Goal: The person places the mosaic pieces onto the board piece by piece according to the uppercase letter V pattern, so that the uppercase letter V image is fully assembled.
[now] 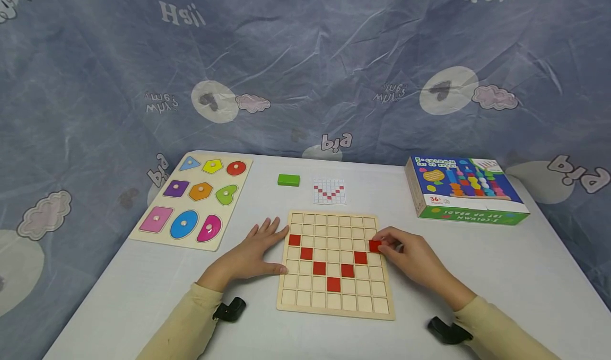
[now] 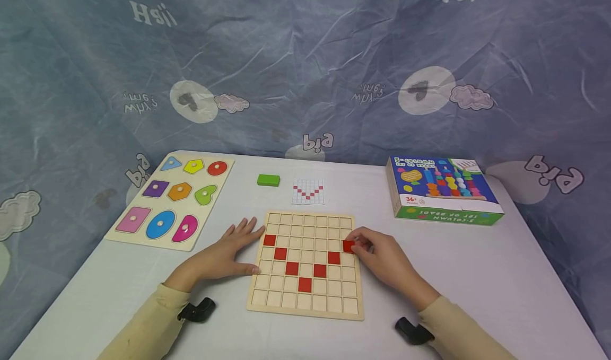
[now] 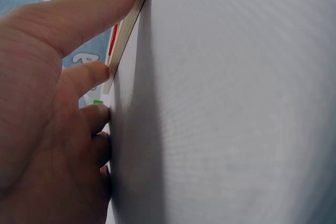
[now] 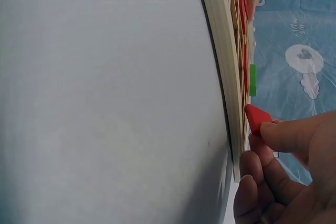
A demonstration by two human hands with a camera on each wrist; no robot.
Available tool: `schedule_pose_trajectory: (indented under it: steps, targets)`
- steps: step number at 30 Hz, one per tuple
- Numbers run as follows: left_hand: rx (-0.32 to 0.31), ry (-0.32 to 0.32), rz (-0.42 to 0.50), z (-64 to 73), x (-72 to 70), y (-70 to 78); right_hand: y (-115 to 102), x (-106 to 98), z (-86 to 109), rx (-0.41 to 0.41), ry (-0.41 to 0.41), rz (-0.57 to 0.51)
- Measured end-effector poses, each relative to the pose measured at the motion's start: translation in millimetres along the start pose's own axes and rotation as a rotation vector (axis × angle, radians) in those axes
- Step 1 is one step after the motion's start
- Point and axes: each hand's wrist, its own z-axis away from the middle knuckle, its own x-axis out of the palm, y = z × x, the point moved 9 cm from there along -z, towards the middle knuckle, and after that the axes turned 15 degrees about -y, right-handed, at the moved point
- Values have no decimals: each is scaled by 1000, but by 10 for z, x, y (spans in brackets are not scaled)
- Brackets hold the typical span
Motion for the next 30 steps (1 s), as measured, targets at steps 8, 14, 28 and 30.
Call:
schedule_pose_trajectory:
  steps: [8, 14, 28, 30]
  targets:
    - [5, 5, -4, 2, -2, 3, -2, 29, -32, 14, -5, 6]
    - [1, 0, -2, 2, -1, 0, -13, 34, -46, 18, -4, 2]
    - [2, 5, 3, 1, 3, -13, -6, 45, -65, 16, 5, 22]
    - [1, 5, 2, -2, 4, -11, -4, 44, -69, 18, 5, 33]
